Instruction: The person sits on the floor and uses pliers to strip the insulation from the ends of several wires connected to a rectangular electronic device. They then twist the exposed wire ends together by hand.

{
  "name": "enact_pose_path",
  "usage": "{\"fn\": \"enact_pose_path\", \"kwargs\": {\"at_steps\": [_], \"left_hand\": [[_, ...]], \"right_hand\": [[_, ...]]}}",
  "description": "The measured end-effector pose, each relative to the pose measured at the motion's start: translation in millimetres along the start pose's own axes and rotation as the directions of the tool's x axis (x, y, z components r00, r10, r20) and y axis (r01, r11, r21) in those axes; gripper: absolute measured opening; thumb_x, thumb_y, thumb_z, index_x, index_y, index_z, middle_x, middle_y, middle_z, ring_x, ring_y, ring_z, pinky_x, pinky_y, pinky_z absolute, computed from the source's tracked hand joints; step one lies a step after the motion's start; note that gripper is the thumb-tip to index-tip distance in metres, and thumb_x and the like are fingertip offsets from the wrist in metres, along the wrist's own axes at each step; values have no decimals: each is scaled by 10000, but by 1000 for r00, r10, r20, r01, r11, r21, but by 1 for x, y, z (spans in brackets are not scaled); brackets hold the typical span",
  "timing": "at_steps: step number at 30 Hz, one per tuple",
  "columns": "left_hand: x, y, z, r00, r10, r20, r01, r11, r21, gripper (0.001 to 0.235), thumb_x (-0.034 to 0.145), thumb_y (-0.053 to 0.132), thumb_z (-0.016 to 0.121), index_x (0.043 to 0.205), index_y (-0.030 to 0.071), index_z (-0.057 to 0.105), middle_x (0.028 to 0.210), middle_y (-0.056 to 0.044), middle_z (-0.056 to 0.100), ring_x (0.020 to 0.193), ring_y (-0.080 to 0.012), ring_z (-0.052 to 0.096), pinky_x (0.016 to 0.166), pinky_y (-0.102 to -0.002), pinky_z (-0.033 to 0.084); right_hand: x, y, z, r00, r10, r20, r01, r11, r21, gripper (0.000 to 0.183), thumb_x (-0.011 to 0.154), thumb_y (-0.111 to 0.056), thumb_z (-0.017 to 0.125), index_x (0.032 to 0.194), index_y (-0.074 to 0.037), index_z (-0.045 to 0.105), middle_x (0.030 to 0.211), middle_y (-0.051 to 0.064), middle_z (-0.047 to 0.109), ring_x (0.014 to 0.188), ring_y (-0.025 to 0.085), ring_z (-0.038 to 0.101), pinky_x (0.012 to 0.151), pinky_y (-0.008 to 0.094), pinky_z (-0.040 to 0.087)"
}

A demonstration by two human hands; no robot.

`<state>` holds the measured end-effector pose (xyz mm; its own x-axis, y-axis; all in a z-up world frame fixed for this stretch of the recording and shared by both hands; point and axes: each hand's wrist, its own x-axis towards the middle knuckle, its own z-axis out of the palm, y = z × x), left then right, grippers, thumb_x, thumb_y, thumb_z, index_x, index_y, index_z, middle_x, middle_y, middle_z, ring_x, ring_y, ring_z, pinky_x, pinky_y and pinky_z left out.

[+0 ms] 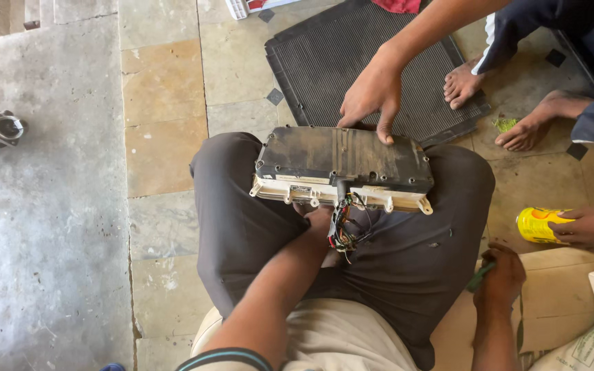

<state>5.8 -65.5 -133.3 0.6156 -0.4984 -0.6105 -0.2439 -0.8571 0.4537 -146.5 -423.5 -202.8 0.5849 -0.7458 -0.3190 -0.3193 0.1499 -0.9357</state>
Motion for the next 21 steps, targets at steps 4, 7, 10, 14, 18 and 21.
{"fn": "enact_pose_path", "kwargs": {"at_steps": [4, 7, 10, 14, 18, 21], "left_hand": [[-25, 11, 2, 996, 81, 28, -80, 996, -37, 225, 929, 72, 583, 1117, 66, 707, 1026, -161, 721, 979, -363, 690, 864, -467, 538], [-69, 14, -2, 980, 192, 46, -184, 974, -130, 238, 918, 62, 595, 1125, 67, 711, 1034, -156, 725, 986, -361, 692, 867, -463, 539], [-123, 2, -22, 946, 320, 51, -299, 923, -241, 253, 906, 52, 607, 1134, 69, 716, 1043, -151, 729, 994, -358, 693, 870, -459, 539], [-199, -13, -49, 906, 413, -89, -410, 810, -420, 260, 904, 20, 618, 1135, 62, 731, 1061, -144, 720, 1012, -353, 688, 887, -447, 539], [-254, -26, -84, 914, 354, -199, -403, 734, -546, 231, 868, 55, 718, 1094, 51, 764, 1027, -119, 732, 973, -295, 711, 847, -385, 564], [-270, -31, -106, 889, 220, -402, -427, 715, -554, 170, 887, 124, 778, 1037, 46, 796, 968, -100, 755, 919, -241, 752, 781, -349, 597]], "right_hand": [[-13, -47, 10, 980, -191, 52, 168, 941, 293, 193, 1026, -174, 511, 1112, -43, 624, 893, 59, 585, 773, 172, 555, 692, 305, 450], [-27, -99, 16, 901, -406, 153, 305, 843, 444, 148, 1038, -90, 479, 1125, -15, 573, 932, 101, 558, 840, 190, 545, 748, 317, 443], [-47, -145, 34, 799, -544, 257, 344, 763, 547, 119, 1057, -89, 486, 1083, 0, 561, 891, 116, 528, 820, 204, 519, 752, 328, 412], [-83, -180, 77, 728, -538, 426, 219, 770, 599, 149, 1038, -100, 530, 1121, 11, 585, 917, 143, 558, 833, 212, 509, 799, 356, 412], [-121, -198, 127, 597, -557, 577, 157, 787, 597, 186, 1046, -173, 587, 1091, 7, 607, 928, 177, 607, 825, 215, 512, 785, 368, 397], [-136, -207, 144, 544, -497, 676, -164, 727, 666, 273, 1137, -255, 566, 1126, 13, 613, 911, 166, 605, 844, 210, 513, 823, 389, 402]]}}
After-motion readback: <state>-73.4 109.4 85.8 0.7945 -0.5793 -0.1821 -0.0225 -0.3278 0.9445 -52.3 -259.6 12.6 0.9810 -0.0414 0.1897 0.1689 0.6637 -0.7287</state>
